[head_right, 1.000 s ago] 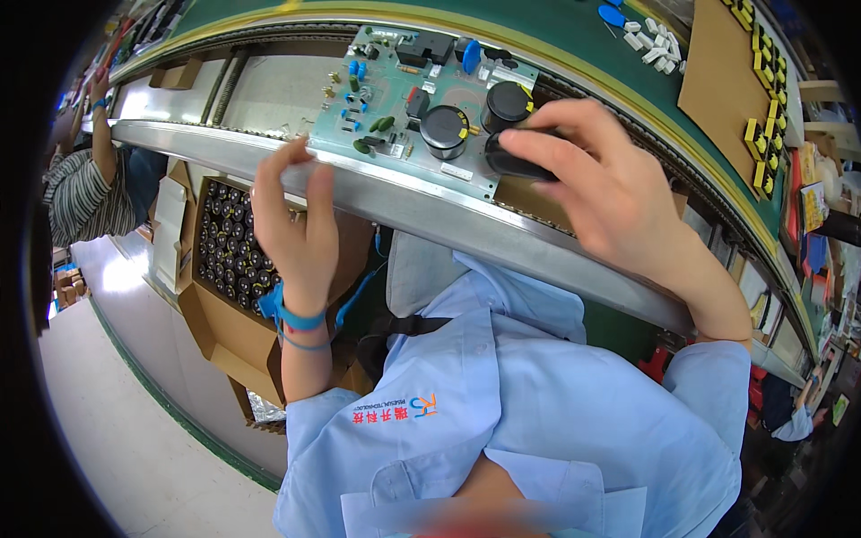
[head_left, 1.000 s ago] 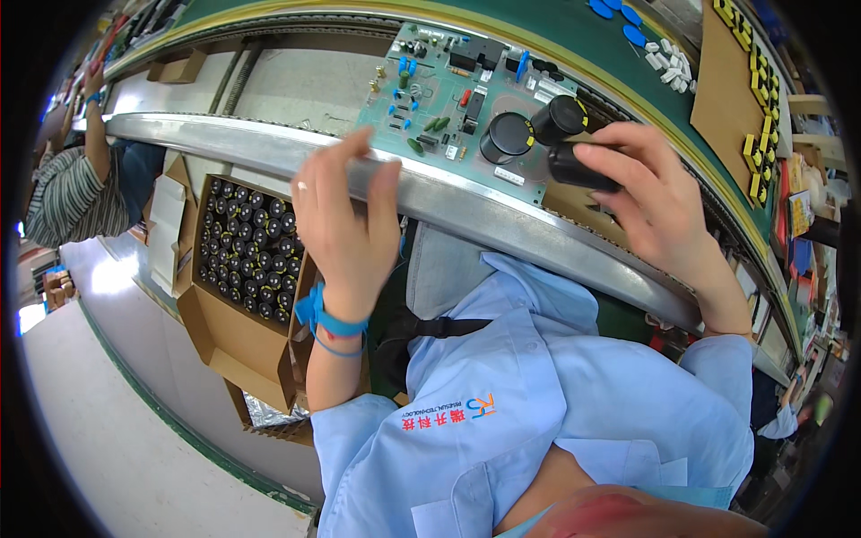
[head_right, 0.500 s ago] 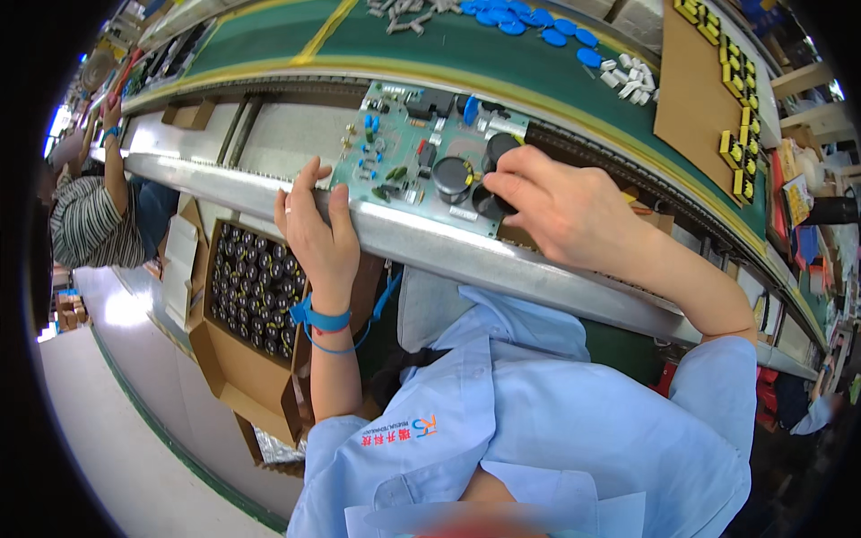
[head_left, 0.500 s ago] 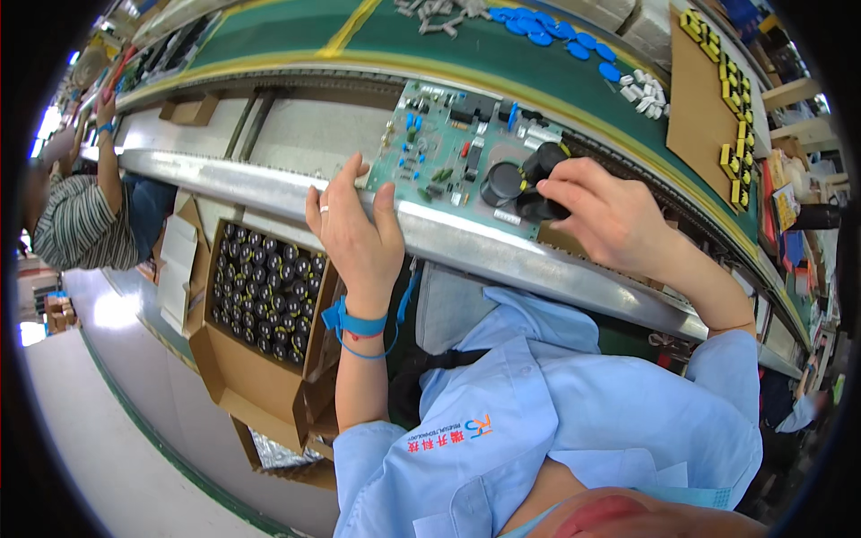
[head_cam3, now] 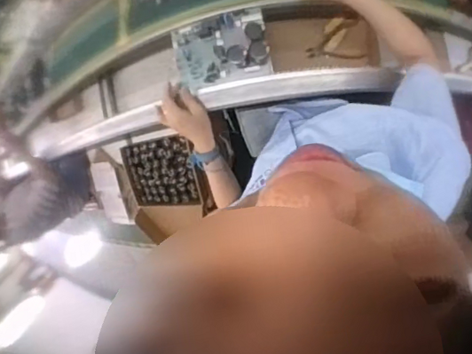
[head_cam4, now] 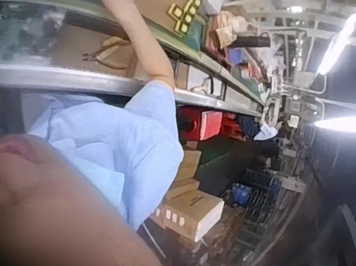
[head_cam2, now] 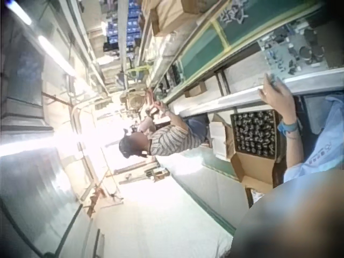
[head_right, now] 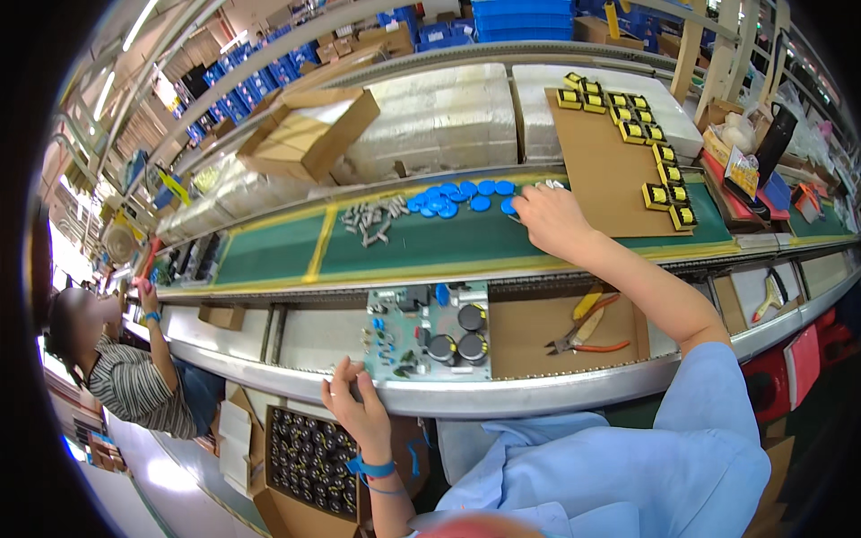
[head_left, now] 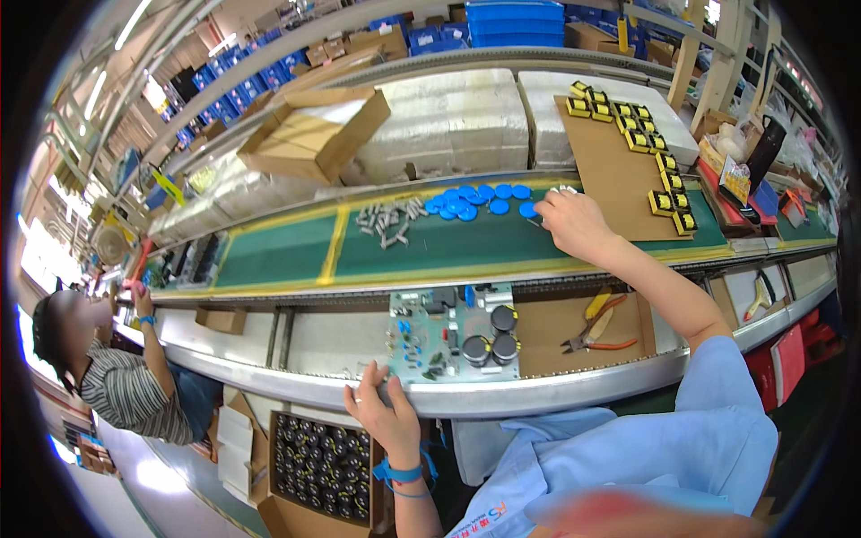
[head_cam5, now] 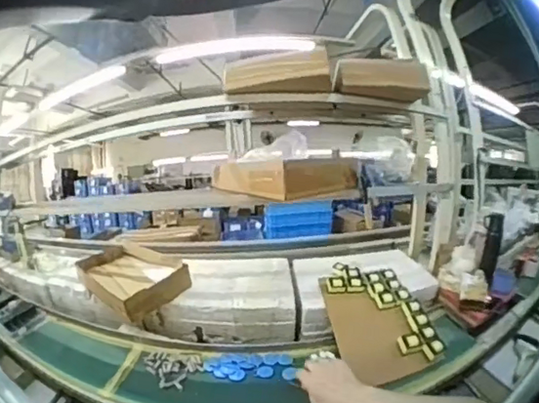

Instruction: Assemble electronic components onto a PCB and package items into boxes at an industrial workstation.

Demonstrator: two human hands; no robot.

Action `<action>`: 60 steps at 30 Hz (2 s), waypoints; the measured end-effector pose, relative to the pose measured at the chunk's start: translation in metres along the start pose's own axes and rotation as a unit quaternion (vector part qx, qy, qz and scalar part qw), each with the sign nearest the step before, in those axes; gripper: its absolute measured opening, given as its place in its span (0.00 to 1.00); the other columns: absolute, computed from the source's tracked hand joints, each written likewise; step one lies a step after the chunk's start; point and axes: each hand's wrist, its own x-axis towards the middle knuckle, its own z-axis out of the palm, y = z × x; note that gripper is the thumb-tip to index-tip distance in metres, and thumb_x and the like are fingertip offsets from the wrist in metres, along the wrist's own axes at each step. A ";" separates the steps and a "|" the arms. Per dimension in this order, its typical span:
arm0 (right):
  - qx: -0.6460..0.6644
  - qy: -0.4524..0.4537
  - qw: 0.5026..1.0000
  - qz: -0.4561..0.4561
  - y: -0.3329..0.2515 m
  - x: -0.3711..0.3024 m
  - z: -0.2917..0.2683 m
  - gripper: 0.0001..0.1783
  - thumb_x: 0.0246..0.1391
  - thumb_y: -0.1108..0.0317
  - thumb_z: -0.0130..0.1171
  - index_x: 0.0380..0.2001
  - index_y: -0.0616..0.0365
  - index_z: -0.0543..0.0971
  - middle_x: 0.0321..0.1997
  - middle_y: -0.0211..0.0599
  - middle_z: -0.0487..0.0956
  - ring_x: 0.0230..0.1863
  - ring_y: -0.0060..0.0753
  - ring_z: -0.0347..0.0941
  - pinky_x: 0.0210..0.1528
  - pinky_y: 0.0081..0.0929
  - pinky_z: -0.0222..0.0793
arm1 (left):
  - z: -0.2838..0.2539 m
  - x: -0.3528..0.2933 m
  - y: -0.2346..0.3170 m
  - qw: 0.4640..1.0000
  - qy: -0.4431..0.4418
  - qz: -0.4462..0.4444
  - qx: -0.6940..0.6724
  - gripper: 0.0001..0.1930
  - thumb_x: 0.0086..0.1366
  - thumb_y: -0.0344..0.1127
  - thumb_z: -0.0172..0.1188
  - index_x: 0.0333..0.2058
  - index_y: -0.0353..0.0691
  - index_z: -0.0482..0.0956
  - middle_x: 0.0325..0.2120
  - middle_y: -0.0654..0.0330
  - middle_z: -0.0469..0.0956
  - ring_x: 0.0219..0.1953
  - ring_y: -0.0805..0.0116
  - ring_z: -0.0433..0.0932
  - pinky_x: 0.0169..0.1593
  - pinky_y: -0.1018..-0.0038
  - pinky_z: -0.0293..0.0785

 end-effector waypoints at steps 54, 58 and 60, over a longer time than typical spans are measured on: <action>0.250 -0.265 0.920 -0.147 -0.142 0.001 -0.034 0.07 0.45 0.68 0.66 0.29 0.57 0.80 0.25 0.33 0.76 0.27 0.37 0.75 0.25 0.30 0.69 | 0.035 -0.019 0.020 0.987 -0.008 0.158 -0.003 0.09 0.55 0.36 0.61 0.36 0.43 0.81 0.32 0.63 0.80 0.41 0.67 0.79 0.66 0.54 0.50; 0.193 -0.240 0.938 -0.156 -0.147 -0.001 -0.036 0.06 0.43 0.65 0.66 0.25 0.52 0.80 0.22 0.28 0.74 0.25 0.35 0.74 0.22 0.31 0.67 | 0.036 -0.020 0.020 0.988 0.000 0.156 -0.006 0.09 0.55 0.37 0.61 0.35 0.44 0.80 0.32 0.62 0.80 0.41 0.67 0.80 0.66 0.54 0.51; 0.188 -0.240 0.937 -0.172 -0.151 0.000 -0.040 0.07 0.42 0.67 0.67 0.26 0.55 0.80 0.22 0.31 0.75 0.23 0.35 0.74 0.21 0.30 0.67 | 0.036 -0.021 0.019 0.988 0.000 0.153 -0.009 0.09 0.54 0.37 0.61 0.35 0.44 0.80 0.32 0.62 0.80 0.41 0.67 0.80 0.66 0.54 0.51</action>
